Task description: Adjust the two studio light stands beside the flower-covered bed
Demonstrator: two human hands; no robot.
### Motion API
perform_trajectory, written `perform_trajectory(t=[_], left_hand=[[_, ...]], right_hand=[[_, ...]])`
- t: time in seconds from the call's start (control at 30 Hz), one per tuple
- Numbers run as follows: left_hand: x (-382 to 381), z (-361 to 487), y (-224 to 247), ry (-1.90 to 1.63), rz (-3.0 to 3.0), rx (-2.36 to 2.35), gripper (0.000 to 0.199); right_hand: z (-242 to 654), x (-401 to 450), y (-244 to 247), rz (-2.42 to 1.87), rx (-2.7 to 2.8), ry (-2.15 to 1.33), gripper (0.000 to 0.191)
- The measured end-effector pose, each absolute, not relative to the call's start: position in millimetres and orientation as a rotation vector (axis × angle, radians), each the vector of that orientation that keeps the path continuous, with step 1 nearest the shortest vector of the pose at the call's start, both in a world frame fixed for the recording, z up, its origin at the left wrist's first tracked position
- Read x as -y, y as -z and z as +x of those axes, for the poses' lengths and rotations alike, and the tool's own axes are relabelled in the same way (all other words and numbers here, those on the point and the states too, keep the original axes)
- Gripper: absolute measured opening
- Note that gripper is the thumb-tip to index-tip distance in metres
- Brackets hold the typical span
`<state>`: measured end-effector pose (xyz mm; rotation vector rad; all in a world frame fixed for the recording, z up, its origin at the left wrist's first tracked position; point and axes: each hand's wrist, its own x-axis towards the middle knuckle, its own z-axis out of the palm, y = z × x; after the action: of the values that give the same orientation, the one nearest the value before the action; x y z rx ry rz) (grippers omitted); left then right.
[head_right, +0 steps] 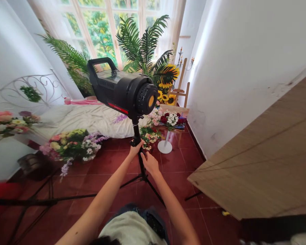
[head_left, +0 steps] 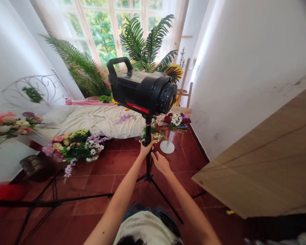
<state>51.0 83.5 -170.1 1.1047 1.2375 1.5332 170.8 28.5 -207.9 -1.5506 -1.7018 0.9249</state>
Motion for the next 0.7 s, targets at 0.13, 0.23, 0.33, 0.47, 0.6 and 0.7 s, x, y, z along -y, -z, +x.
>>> perform_trajectory(t=[0.13, 0.23, 0.33, 0.47, 0.6, 0.7], left_hand=[[-81.3, 54.2, 169.6, -1.580, 1.105, -1.248, 0.023], [-77.5, 56.2, 172.9, -1.605, 1.054, -1.301, 0.022], [-71.1, 59.8, 177.4, -1.686, 0.979, -1.346, 0.023], [-60.6, 59.9, 177.7, -1.716, 0.957, -1.344, 0.024], [-45.4, 50.4, 169.1, -1.594, 1.022, -1.233, 0.026], [-16.5, 36.5, 174.9, -1.580, 1.080, -1.232, 0.036]], right_hand=[[168.9, -35.6, 209.0, -1.396, 1.753, -0.996, 0.049], [154.8, -37.9, 216.8, -1.298, 1.408, -1.426, 0.054], [141.8, -33.1, 220.8, -1.101, 1.004, -1.756, 0.045], [140.1, -25.6, 214.4, -0.735, 0.776, -1.920, 0.036], [142.2, -21.8, 205.4, -0.630, 0.814, -1.929, 0.035], [136.4, -12.4, 201.4, -0.666, 0.918, -1.841, 0.034]])
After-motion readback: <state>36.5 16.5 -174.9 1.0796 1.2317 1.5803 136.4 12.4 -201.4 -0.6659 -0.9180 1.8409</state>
